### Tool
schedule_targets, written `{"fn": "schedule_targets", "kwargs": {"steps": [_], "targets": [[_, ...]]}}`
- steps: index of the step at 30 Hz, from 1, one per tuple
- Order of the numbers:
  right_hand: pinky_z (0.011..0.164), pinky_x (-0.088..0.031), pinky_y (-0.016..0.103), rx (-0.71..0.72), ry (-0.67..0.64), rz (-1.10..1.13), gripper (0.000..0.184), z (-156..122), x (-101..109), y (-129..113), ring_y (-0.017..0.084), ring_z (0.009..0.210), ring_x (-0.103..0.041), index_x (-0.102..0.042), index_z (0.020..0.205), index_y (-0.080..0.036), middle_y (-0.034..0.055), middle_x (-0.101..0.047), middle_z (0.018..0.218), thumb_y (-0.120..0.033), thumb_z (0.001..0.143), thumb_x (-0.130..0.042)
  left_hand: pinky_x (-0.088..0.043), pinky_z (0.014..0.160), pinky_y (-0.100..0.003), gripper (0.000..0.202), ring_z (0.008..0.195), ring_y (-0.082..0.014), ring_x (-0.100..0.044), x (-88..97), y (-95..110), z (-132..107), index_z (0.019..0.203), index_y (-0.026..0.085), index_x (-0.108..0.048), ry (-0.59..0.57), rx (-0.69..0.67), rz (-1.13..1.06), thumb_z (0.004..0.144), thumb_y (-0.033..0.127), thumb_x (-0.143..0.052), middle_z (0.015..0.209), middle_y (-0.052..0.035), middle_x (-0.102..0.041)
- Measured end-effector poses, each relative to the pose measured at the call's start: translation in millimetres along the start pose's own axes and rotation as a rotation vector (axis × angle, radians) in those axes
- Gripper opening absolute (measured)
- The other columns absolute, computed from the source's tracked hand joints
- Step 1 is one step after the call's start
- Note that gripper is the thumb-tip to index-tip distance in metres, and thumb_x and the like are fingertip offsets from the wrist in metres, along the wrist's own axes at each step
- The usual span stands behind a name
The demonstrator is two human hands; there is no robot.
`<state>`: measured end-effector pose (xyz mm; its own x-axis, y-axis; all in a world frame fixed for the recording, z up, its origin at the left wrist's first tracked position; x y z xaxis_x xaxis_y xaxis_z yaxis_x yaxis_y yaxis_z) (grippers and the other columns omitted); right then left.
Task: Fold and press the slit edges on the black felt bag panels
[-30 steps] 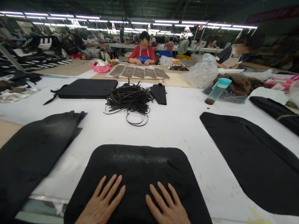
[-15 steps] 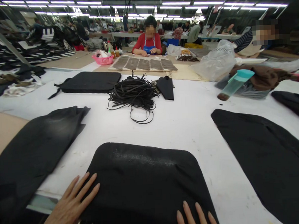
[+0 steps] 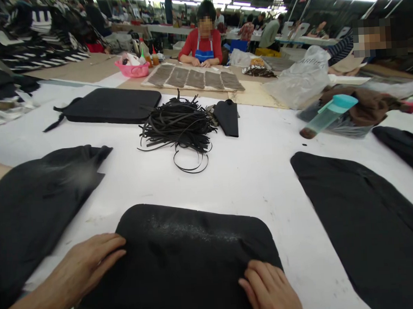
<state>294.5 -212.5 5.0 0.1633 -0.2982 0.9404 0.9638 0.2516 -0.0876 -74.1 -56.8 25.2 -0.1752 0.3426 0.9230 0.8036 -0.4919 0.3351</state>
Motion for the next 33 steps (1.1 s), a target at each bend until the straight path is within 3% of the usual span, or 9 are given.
{"fn": "schedule_targets", "kwargs": {"steps": [3,6,10,13,16,20,24,28,33], "targets": [[0.082,-0.045,0.031,-0.164,-0.049,0.087,0.02,55,-11,-8,0.019,0.093,-0.058,-0.06,0.098,-0.021,0.0053,-0.064,0.102,-0.029,0.088,-0.044,-0.045,0.085,-0.032,0.026,0.093,-0.0202,-0.057,0.6,19,39,0.096,0.021,-0.062,0.112,-0.062,-0.05,0.088,0.032,-0.04,0.1,-0.0053,-0.064],[0.088,-0.042,0.036,-0.181,-0.163,0.134,0.026,101,-25,-17,0.022,0.102,-0.054,-0.056,0.11,-0.018,0.0081,-0.06,0.113,-0.026,0.088,-0.045,-0.039,0.092,-0.034,0.024,0.102,-0.02,-0.05,-4.3,34,71,0.106,0.019,-0.056,0.134,-0.16,-0.074,0.087,0.023,-0.041,0.108,-0.0061,-0.058],[0.08,-0.041,0.038,-0.188,-0.391,0.174,0.024,135,-40,-23,0.023,0.09,-0.054,-0.058,0.104,-0.018,0.0063,-0.063,0.095,-0.03,0.083,-0.055,-0.041,0.085,-0.035,0.022,0.093,-0.0203,-0.048,-13.1,46,94,0.104,0.019,-0.055,0.039,-0.2,-0.037,0.086,0.021,-0.042,0.097,-0.0057,-0.056],[0.074,-0.039,0.035,-0.245,-0.495,0.255,0.021,142,-44,-20,0.021,0.081,-0.053,-0.061,0.087,-0.02,0.0026,-0.062,0.081,-0.039,0.078,-0.062,-0.041,0.082,-0.034,0.021,0.089,-0.0199,-0.047,-14.7,51,100,0.099,0.019,-0.057,0.024,-0.194,-0.041,0.088,0.024,-0.039,0.09,-0.0049,-0.053],[0.072,-0.037,0.03,-0.235,-0.547,0.393,0.015,144,-40,-15,0.017,0.08,-0.052,-0.059,0.075,-0.021,0.0001,-0.058,0.078,-0.035,0.08,-0.06,-0.041,0.077,-0.03,0.021,0.086,-0.0179,-0.048,-12.1,49,100,0.089,0.02,-0.057,-0.009,-0.192,-0.096,0.089,0.029,-0.038,0.089,-0.0033,-0.051],[0.069,-0.037,0.025,-0.234,-0.481,0.543,0.017,144,-33,-9,0.013,0.078,-0.052,-0.055,0.072,-0.021,-0.0011,-0.055,0.083,-0.031,0.086,-0.052,-0.04,0.071,-0.027,0.023,0.077,-0.015,-0.05,-2.5,36,97,0.08,0.02,-0.055,-0.064,-0.178,-0.187,0.086,0.039,-0.044,0.09,-0.0014,-0.051],[0.067,-0.036,0.025,-0.279,-0.361,0.509,0.021,144,-37,-6,0.013,0.073,-0.053,-0.055,0.073,-0.022,-0.0012,-0.056,0.078,-0.034,0.088,-0.047,-0.038,0.067,-0.025,0.026,0.072,-0.0145,-0.05,6.9,25,99,0.069,0.019,-0.053,-0.104,-0.145,-0.327,0.086,0.036,-0.043,0.074,0.0007,-0.052],[0.066,-0.035,0.025,-0.268,-0.27,0.389,0.025,150,-48,-2,0.013,0.071,-0.054,-0.058,0.075,-0.022,-0.0004,-0.059,0.076,-0.038,0.089,-0.044,-0.037,0.064,-0.024,0.024,0.068,-0.0138,-0.049,2.8,22,105,0.066,0.018,-0.051,-0.048,-0.083,-0.387,0.084,0.031,-0.043,0.069,0.0016,-0.051],[0.062,-0.033,0.025,-0.265,-0.425,0.304,0.029,154,-52,9,0.014,0.065,-0.054,-0.061,0.075,-0.023,-0.0007,-0.061,0.066,-0.043,0.087,-0.045,-0.037,0.062,-0.025,0.026,0.066,-0.0147,-0.049,-7.9,21,107,0.062,0.019,-0.049,0.003,-0.047,-0.335,0.083,0.032,-0.042,0.066,0.0011,-0.051]]}}
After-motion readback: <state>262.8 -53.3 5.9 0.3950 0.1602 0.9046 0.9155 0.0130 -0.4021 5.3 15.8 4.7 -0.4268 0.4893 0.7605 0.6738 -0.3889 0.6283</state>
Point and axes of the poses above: each hand's wrist, its own z-axis towards the middle knuckle, its own x-axis out of the back of the hand, y = z × x, the point moved 1 cm from there along z, towards the middle knuckle
